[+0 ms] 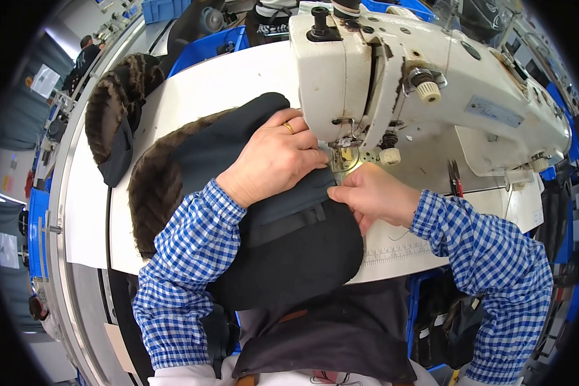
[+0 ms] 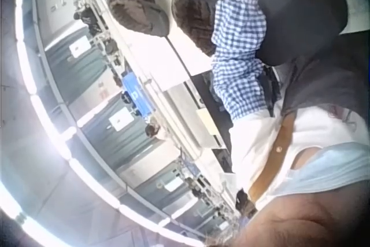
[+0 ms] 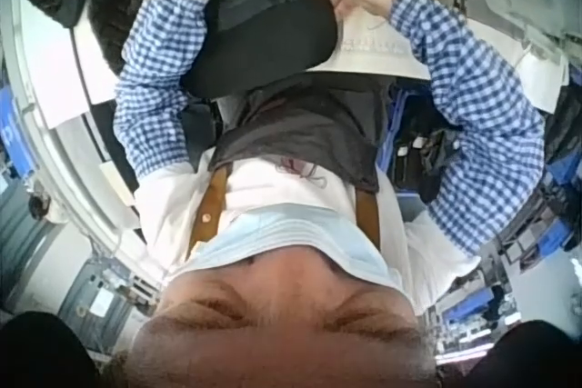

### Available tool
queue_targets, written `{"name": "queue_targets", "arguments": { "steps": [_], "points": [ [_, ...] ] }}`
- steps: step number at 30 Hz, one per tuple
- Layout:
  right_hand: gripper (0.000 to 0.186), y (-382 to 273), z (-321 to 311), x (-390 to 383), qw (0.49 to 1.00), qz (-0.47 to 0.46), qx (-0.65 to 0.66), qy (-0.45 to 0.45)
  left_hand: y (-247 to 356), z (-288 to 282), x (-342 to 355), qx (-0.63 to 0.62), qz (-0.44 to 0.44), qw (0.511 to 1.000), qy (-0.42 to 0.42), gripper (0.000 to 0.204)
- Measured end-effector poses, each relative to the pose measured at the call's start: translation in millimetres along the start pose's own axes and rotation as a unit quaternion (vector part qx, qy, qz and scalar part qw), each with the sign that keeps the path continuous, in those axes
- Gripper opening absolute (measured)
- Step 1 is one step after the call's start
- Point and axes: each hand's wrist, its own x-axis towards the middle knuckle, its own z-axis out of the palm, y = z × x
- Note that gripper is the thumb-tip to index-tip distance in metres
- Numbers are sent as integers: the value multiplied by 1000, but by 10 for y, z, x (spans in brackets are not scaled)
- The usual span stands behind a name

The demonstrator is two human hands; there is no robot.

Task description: Sewing leather and fur components together using an industrial sewing machine to create a hat.

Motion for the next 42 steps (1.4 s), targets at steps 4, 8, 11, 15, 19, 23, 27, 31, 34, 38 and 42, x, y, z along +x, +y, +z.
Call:
{"name": "queue_targets", "arguments": {
  "steps": [4,8,11,15,19,23,27,31,34,38,42],
  "points": [
    [43,-50,-31,43,997,26,-76,-11,6,0,-11,-32,-42,998,-23,17],
    [46,-121,-53,-21,991,24,-132,-24,26,-36,-11,-14,-44,999,-3,18],
    [44,-121,-66,-28,991,23,-133,-14,69,-86,16,20,-57,998,-35,20],
    [46,-136,-103,-60,990,42,-119,-62,59,-105,26,49,-69,996,-27,22],
    [46,-20,-125,10,993,35,-82,-80,-73,-63,6,-93,-128,986,-47,24],
    [43,57,-142,85,995,67,-41,-57,-190,9,63,-61,-79,995,-6,29],
    [40,12,-248,52,995,51,-26,-76,-501,290,165,-217,-59,973,49,48],
    [38,-23,-278,23,997,24,8,-68,-792,330,64,-208,-120,946,-219,61],
    [39,-51,-305,-10,997,19,10,-70,-799,246,138,-162,-112,955,-222,61],
    [43,-52,-298,38,998,17,19,-59,-719,90,362,-75,-91,969,-217,61],
    [41,15,-313,64,999,6,44,-30,-598,45,498,-6,-67,977,-201,62]
  ]
}}
